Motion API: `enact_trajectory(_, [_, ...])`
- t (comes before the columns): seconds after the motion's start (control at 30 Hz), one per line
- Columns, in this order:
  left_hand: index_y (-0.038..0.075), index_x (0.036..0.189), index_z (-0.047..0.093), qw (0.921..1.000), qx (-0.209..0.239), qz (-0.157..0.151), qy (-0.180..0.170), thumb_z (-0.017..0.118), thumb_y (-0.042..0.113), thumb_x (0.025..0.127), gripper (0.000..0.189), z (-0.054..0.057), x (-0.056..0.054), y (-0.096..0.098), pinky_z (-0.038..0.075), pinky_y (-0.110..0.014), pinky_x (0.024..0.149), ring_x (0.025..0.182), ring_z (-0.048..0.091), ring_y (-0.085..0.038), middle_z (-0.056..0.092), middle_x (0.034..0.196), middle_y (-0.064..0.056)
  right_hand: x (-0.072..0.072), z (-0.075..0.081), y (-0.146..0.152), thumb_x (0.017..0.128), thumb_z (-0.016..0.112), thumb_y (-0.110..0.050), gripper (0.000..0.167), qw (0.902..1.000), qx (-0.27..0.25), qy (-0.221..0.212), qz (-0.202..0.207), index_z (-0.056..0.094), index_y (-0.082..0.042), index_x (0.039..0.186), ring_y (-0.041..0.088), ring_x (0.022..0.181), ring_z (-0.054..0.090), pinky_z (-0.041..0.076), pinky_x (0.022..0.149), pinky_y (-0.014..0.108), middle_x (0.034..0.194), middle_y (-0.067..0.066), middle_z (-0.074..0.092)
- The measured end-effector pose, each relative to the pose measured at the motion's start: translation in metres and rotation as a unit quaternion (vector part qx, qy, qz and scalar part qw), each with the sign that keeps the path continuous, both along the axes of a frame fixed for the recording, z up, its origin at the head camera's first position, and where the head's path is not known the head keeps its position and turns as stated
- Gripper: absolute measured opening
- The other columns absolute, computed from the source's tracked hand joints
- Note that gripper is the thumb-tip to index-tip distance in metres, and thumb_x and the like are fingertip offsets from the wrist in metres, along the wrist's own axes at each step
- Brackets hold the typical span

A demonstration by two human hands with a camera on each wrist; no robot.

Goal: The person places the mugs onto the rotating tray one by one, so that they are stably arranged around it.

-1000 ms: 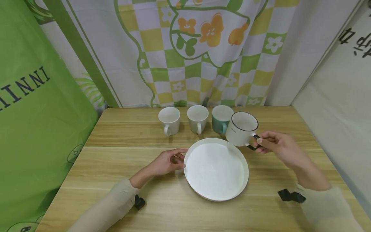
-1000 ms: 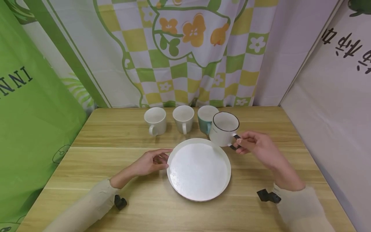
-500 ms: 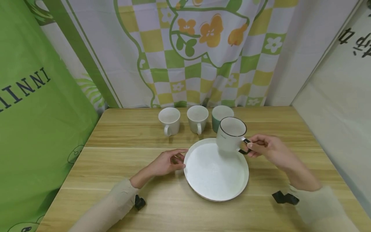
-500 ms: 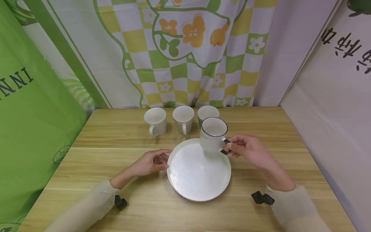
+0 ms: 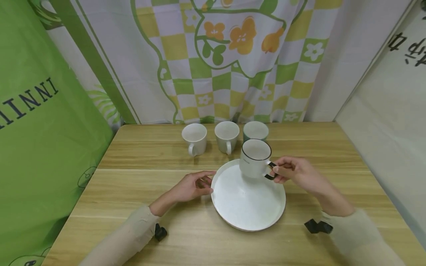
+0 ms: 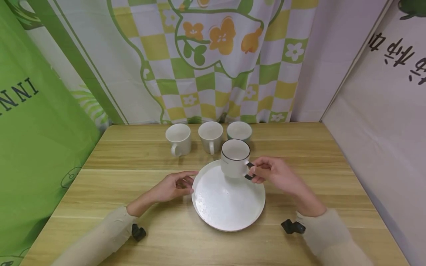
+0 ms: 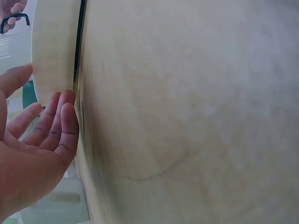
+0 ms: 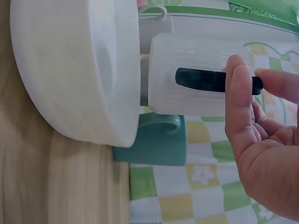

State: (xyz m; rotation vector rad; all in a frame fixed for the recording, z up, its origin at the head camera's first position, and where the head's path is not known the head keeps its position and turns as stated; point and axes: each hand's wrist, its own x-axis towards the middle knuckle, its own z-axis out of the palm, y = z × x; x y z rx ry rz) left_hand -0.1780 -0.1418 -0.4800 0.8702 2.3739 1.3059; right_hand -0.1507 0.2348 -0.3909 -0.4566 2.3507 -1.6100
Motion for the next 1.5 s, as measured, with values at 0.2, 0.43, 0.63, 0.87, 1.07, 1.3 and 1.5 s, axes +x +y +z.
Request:
enact_trajectory(0.2, [0.007,0.144,0.052,0.9999,-0.015,0.003,0.001,0.074,0.019,0.091,0.058,-0.003,-0.001,0.000,0.057,-0.024,0.081,0.093,0.071,-0.016,0.072,0.112,-0.012,-0.005,-0.007,-0.008,0.100,0.058,-0.009,0.027,0.9996,0.001,-0.027,0.006,0.058,0.016,0.112,0.014,0.079,0.070,0.062,0.074,0.032,0.100,0.025,0.069])
enact_trajectory(0.43, [0.006,0.143,0.052,0.9999,-0.011,0.005,-0.001,0.075,0.020,0.091,0.058,-0.001,0.000,0.000,0.057,-0.023,0.080,0.092,0.071,-0.018,0.072,0.111,-0.014,-0.012,-0.020,-0.015,0.101,0.058,-0.010,0.027,0.9992,0.002,-0.037,0.015,0.058,0.015,0.112,0.015,0.078,0.070,0.062,0.074,0.031,0.101,0.026,0.068])
enact_trajectory(0.63, [0.003,0.143,0.052,1.0000,-0.002,0.005,-0.004,0.075,0.017,0.091,0.059,-0.001,0.000,0.001,0.057,-0.026,0.080,0.093,0.071,-0.024,0.072,0.112,-0.017,-0.015,-0.031,-0.019,0.100,0.057,-0.009,0.026,0.9989,0.002,-0.041,0.023,0.058,0.015,0.111,0.014,0.078,0.070,0.062,0.075,0.035,0.101,0.027,0.068])
enact_trajectory(0.87, [0.001,0.142,0.051,1.0000,-0.004,0.004,-0.001,0.074,0.015,0.091,0.058,-0.001,0.000,0.001,0.057,-0.025,0.079,0.092,0.071,-0.024,0.071,0.111,-0.019,-0.017,-0.039,-0.020,0.100,0.056,-0.006,0.021,0.9989,0.002,-0.033,0.035,0.060,0.013,0.109,0.014,0.078,0.070,0.062,0.075,0.037,0.100,0.026,0.068])
enact_trajectory(1.07, [0.003,0.142,0.052,0.9999,0.000,0.006,-0.011,0.074,0.016,0.091,0.057,0.001,0.000,0.001,0.057,-0.025,0.081,0.093,0.071,-0.023,0.072,0.112,-0.018,-0.017,-0.042,-0.019,0.100,0.058,-0.009,0.023,0.9978,0.010,-0.049,0.042,0.061,0.010,0.111,0.016,0.082,0.070,0.062,0.078,0.035,0.104,0.025,0.069])
enact_trajectory(1.3, [0.001,0.143,0.050,0.9998,0.010,0.007,-0.014,0.075,0.012,0.089,0.060,0.003,0.001,0.001,0.058,-0.028,0.080,0.093,0.071,-0.028,0.071,0.111,-0.021,-0.016,-0.044,-0.018,0.099,0.060,-0.011,0.029,0.9973,0.020,-0.059,0.038,0.060,0.010,0.118,0.022,0.082,0.071,0.062,0.077,0.035,0.101,0.022,0.071])
enact_trajectory(1.5, [0.000,0.144,0.047,0.9998,0.008,0.003,-0.015,0.075,0.011,0.089,0.063,0.003,0.002,0.002,0.058,-0.029,0.081,0.092,0.070,-0.027,0.069,0.111,-0.022,-0.019,-0.047,-0.015,0.099,0.060,-0.010,0.034,0.9967,0.013,-0.055,0.057,0.055,0.010,0.126,0.030,0.083,0.072,0.062,0.077,0.037,0.097,0.021,0.069])
